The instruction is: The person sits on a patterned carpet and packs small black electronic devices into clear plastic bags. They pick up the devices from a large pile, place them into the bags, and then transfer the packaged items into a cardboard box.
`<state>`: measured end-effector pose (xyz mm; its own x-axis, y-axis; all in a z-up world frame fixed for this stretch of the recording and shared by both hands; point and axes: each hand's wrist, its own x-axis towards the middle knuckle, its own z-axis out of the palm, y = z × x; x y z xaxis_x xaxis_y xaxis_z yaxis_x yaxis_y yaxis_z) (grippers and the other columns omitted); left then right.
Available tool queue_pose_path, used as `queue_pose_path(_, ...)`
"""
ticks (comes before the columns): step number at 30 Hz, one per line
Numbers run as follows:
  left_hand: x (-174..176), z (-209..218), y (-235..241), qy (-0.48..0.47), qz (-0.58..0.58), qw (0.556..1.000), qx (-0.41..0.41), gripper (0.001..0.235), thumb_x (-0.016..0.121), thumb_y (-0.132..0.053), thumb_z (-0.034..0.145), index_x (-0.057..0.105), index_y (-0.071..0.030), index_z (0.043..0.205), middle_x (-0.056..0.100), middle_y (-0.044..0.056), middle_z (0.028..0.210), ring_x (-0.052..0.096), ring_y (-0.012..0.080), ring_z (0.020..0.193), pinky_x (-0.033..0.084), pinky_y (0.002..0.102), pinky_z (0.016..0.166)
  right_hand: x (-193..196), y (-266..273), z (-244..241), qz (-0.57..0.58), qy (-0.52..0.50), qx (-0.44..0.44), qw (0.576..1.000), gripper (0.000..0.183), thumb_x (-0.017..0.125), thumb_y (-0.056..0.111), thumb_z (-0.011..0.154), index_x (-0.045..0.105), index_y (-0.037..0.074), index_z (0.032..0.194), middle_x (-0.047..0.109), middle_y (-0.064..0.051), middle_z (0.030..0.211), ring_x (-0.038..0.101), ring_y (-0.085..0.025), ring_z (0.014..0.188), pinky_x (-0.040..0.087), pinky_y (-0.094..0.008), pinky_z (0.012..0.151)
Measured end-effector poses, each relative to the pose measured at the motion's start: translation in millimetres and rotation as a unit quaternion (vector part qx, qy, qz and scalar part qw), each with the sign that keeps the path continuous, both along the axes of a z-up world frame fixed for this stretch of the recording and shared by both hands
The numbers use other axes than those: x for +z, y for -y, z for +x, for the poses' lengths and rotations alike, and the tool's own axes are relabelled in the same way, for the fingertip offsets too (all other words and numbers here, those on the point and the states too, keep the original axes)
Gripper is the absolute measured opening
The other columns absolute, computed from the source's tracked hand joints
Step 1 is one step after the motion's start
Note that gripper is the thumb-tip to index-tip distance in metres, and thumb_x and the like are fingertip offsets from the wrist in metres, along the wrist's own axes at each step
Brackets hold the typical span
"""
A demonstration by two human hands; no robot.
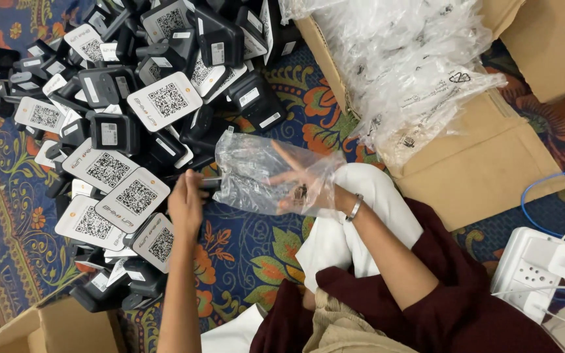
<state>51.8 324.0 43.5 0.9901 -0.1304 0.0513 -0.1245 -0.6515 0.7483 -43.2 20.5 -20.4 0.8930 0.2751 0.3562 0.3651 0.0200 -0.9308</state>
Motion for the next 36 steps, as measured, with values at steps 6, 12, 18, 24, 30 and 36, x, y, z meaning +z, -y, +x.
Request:
queue_pose_path(6, -3, -10, 50, -0.043, -0.048, 0.997, -0.04, 0.06, 0.04, -0.055, 0.109, 0.068, -0.002, 0.1, 0.06, 0.006, 0.077, 0.051, 0.0127, 0.067, 0.043, 0.033, 0.061, 3, -17, 0, 0.105, -0.147, 0.102, 0.978, 0.138, 0.084, -0.005, 0.067, -0.014, 0.027, 0.16, -0.002, -0.012, 0.173, 0.059, -0.027, 0.135, 0.066, -0.035, 0.081)
queue_pose_path(12, -6, 7, 37, 0.055, 0.205, 0.975, 0.068, 0.068, 0.036, -0.056, 0.109, 0.065, 0.0, 0.084, 0.061, 0.021, 0.067, 0.06, 0.0416, 0.065, 0.047, 0.051, 0.064, -15, -13, -6, 0.157, -0.181, 0.178, 0.954, 0.116, 0.076, 0.01, 0.093, -0.009, 0.025, 0.171, 0.043, -0.021, 0.167, 0.074, -0.025, 0.118, 0.06, -0.033, 0.099)
queue_pose_path(18, -28, 18, -24, 0.088, 0.391, 0.914, 0.066, 0.062, 0.037, -0.05, 0.116, 0.068, -0.003, 0.09, 0.067, 0.023, 0.079, 0.066, 0.0467, 0.079, 0.05, 0.057, 0.071, 5, -12, -10, 0.09, -0.164, 0.123, 0.975, 0.112, 0.077, 0.025, 0.092, -0.008, 0.026, 0.165, 0.04, -0.025, 0.163, 0.077, -0.025, 0.105, 0.063, -0.034, 0.088)
queue_pose_path(24, 29, -21, 54, 0.362, 0.406, 0.839, 0.036, 0.064, 0.063, -0.052, 0.1, 0.054, 0.006, 0.126, 0.062, 0.022, 0.112, 0.068, 0.0375, 0.093, 0.057, 0.046, 0.079, 34, -16, -12, -0.077, -0.243, 0.045, 0.966, 0.128, 0.084, 0.044, 0.078, -0.011, 0.033, 0.164, 0.057, -0.023, 0.145, 0.08, -0.024, 0.093, 0.065, -0.034, 0.08)
queue_pose_path(30, 46, -89, 143, 0.12, 0.231, 0.96, -0.105, 0.071, 0.074, -0.042, 0.086, 0.048, 0.009, 0.127, 0.053, 0.026, 0.123, 0.066, 0.0394, 0.087, 0.057, 0.043, 0.067, -10, -26, -4, -0.088, -0.129, 0.017, 0.988, 0.126, 0.086, 0.03, 0.081, -0.008, 0.03, 0.164, 0.065, -0.021, 0.133, 0.076, -0.021, 0.097, 0.064, -0.035, 0.077)
queue_pose_path(36, 20, -81, 123, 0.126, 0.173, 0.971, -0.108, 0.021, 0.059, -0.003, 0.097, 0.054, 0.001, 0.116, 0.058, 0.022, 0.121, 0.066, 0.0436, 0.096, 0.055, 0.048, 0.077, -40, -21, 11, 0.028, -0.166, -0.004, 0.986, 0.058, 0.074, 0.017, 0.096, 0.052, 0.008, 0.149, 0.079, -0.014, 0.114, 0.078, -0.015, 0.082, 0.064, -0.032, 0.072)
